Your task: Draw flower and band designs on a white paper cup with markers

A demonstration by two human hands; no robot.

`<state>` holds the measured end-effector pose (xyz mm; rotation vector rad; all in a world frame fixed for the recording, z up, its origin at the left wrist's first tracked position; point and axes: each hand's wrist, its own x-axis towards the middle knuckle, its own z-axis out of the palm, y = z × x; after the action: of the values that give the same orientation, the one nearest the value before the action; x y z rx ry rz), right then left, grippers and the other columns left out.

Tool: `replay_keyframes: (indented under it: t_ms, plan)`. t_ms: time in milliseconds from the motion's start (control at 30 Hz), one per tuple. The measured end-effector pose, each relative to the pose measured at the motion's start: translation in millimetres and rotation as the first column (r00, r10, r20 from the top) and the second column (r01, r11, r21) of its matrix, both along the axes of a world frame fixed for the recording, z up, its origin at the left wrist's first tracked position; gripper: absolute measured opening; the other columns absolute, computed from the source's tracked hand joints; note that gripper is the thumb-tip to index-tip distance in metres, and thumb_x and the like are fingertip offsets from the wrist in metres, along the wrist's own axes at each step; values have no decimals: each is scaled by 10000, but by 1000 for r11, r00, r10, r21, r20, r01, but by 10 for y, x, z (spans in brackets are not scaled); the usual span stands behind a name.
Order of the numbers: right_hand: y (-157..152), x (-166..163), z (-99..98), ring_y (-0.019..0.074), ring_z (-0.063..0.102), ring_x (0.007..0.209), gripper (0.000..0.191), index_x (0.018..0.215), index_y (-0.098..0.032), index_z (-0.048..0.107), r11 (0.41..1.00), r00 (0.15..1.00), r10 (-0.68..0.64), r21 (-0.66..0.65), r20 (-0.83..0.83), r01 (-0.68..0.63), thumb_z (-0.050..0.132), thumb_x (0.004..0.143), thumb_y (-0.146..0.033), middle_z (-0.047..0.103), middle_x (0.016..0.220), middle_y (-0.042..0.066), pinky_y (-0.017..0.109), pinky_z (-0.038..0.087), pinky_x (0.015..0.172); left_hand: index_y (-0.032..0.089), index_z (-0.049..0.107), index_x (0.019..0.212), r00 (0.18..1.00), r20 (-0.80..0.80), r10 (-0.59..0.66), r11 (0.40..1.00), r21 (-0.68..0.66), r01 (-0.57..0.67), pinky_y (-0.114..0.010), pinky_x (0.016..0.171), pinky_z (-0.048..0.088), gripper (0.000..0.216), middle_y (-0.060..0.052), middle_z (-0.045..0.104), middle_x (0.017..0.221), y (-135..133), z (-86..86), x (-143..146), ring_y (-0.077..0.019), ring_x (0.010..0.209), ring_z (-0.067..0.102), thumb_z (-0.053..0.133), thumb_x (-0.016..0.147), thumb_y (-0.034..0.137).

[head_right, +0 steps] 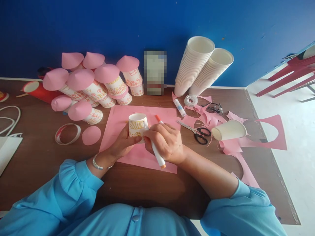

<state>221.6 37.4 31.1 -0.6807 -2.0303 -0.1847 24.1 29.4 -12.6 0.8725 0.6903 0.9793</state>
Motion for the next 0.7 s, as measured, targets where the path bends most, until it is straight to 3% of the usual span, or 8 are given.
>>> replay_keyframes:
  t_ms: [700]
  plan:
    - [-66,-29,-3,148,605,605,124,1040,-197,581,998,998,53,-27,39,-52,601,957,-107,673,740,7,282,512,552,212,631,1160,999,-19,26,999,-22,-26,-311,816,526,492,-11,685,958,-2,53,7,-175,882,643,927,790,345]
